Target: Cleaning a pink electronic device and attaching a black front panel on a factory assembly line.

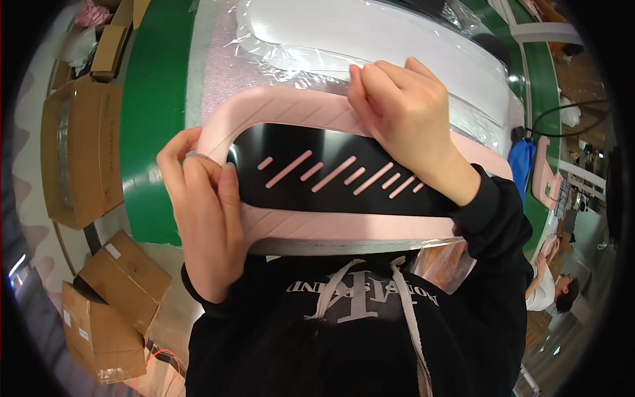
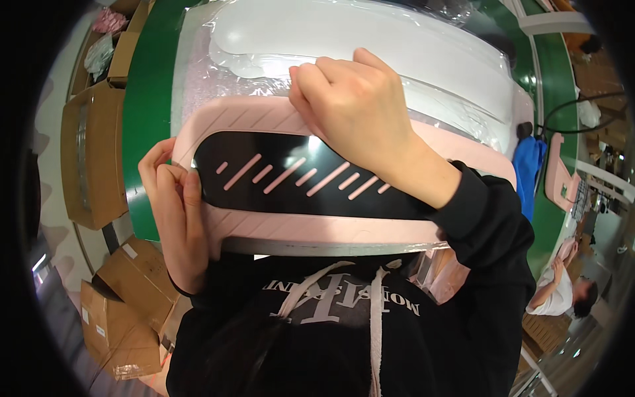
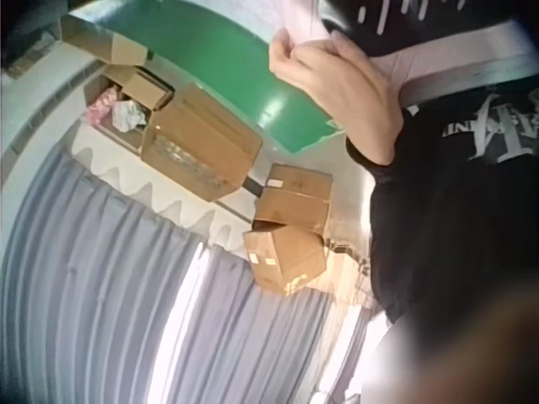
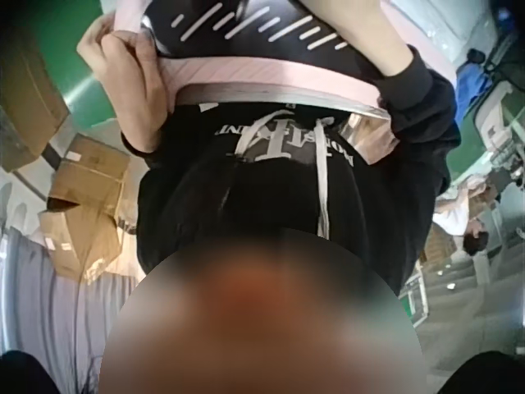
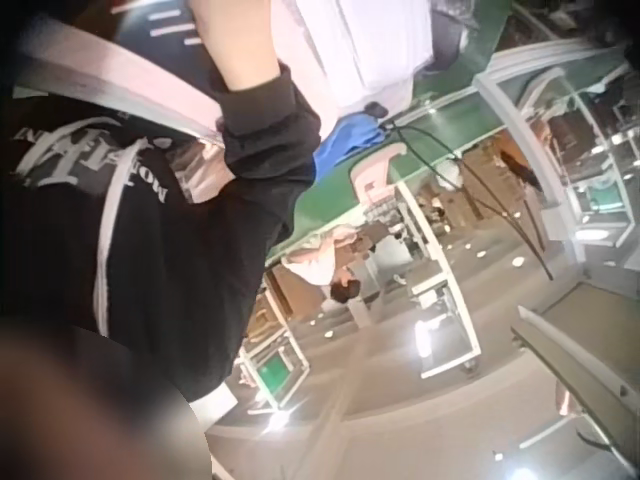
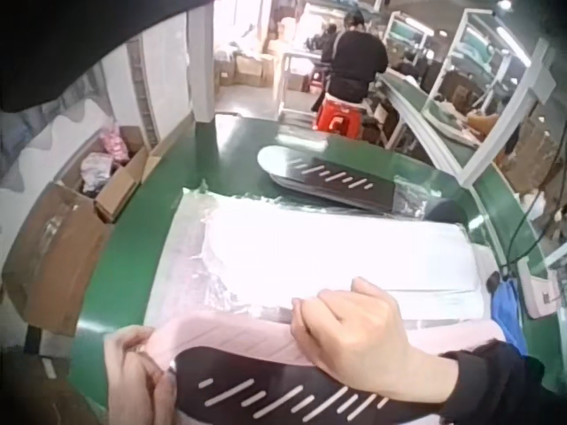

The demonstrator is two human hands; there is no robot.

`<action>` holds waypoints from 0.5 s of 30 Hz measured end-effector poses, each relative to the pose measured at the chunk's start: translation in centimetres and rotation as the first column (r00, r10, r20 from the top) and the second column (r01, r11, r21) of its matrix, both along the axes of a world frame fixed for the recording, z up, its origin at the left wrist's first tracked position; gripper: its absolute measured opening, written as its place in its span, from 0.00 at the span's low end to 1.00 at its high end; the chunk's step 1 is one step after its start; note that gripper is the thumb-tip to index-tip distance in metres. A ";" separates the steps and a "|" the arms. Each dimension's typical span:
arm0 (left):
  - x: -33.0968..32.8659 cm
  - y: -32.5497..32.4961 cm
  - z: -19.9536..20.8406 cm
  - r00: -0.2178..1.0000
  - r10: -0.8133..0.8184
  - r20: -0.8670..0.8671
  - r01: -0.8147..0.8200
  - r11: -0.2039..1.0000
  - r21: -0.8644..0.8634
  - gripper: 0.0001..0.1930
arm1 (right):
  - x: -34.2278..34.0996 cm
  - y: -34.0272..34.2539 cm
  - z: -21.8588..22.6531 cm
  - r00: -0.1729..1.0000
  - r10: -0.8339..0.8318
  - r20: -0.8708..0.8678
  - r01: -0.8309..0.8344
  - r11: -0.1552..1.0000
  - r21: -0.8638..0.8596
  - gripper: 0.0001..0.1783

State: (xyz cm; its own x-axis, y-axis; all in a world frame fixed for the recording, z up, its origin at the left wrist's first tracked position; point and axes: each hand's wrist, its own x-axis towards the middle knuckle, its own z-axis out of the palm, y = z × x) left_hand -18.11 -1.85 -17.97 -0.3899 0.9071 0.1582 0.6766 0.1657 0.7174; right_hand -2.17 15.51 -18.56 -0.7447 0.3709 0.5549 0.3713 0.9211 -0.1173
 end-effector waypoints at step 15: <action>-0.9 -0.2 0.5 1.000 0.010 0.014 -0.009 0.999 -0.048 0.03 | -10.0 0.5 -1.0 0.904 0.413 0.111 -0.415 0.910 0.000 0.13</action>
State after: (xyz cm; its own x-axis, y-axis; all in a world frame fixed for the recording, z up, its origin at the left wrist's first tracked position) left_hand -19.01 -2.01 -17.45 -0.4004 0.9098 0.1093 0.6646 0.2062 0.7182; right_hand -12.13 15.98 -19.54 -0.8831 0.0046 0.4692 -0.0349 0.9965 -0.0756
